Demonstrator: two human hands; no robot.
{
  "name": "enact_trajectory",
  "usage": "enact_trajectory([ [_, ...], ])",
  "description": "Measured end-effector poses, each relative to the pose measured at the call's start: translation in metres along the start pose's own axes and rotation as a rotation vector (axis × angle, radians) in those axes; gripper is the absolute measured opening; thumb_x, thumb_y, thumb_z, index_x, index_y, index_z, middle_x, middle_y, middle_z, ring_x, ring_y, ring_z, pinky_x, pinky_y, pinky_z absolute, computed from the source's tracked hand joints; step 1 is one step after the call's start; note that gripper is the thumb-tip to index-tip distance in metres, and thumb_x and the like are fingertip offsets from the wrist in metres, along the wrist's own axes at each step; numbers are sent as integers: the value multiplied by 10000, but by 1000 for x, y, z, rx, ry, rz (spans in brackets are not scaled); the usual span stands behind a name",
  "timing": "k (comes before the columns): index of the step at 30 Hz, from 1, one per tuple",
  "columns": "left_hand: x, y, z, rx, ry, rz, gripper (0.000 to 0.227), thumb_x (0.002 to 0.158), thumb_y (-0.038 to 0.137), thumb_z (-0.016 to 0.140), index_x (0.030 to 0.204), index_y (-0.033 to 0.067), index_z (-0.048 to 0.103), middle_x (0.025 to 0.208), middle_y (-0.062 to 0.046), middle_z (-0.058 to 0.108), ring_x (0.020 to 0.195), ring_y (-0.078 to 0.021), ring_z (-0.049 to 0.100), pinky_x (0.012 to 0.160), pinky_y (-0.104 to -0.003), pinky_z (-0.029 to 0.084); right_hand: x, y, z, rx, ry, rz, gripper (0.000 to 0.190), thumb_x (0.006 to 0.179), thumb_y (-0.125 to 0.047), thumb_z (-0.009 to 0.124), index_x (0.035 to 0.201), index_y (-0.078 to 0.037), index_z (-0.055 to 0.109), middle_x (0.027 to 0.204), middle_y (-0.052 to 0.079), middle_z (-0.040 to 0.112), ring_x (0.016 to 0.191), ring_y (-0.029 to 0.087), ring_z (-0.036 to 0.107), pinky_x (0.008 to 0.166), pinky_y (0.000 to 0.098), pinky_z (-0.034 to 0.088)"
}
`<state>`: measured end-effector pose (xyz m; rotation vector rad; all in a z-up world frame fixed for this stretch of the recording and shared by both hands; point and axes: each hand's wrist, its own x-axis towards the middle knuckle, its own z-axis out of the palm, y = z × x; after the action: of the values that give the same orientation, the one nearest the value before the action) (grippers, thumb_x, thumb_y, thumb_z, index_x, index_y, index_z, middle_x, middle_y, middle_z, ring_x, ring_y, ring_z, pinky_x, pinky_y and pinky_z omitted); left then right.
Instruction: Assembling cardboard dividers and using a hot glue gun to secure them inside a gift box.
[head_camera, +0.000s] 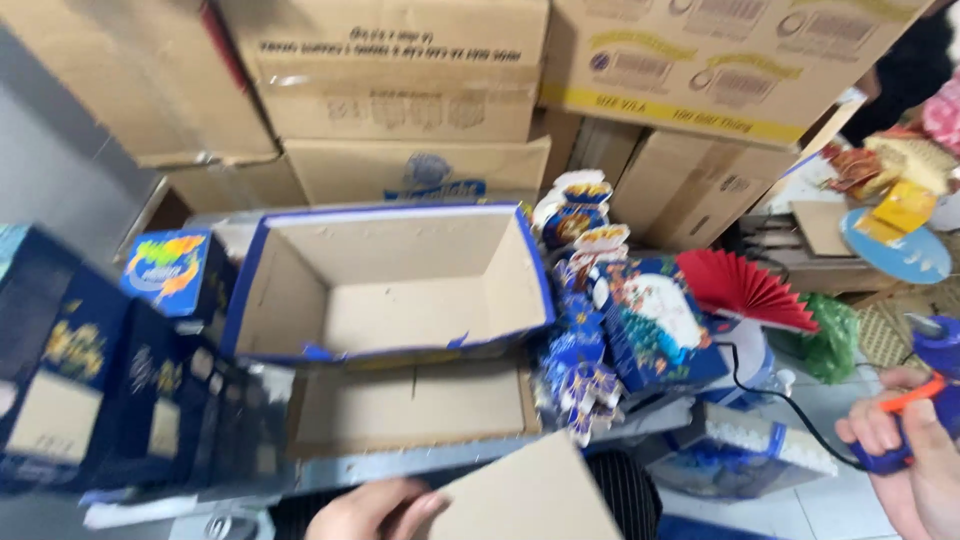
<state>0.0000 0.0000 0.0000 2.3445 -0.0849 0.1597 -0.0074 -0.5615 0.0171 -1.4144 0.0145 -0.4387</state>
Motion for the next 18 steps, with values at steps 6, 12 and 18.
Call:
enact_trajectory([
  [6,1,51,-1,-31,-198,257,309,949,561,661,882,277,764,849,107,792,710,-172,754,548,-358,566,-27,-92,172,-699,282,448,196,947,-32,707,1066,106,636,860,315,711,831,430,703,940,584,546],
  [12,2,71,-15,74,-621,-83,324,1052,581,460,1047,298,617,922,49,756,875,-243,712,688,-395,516,-45,-80,180,-539,175,341,282,1116,-82,575,924,125,567,751,257,581,722,390,605,755,497,521],
  [18,-20,44,-27,-40,-1016,-410,478,874,741,611,1127,336,640,1060,121,674,962,-25,611,810,-185,462,-47,-21,98,-290,192,126,148,1122,-134,576,1137,14,573,631,82,409,588,187,423,622,352,394],
])
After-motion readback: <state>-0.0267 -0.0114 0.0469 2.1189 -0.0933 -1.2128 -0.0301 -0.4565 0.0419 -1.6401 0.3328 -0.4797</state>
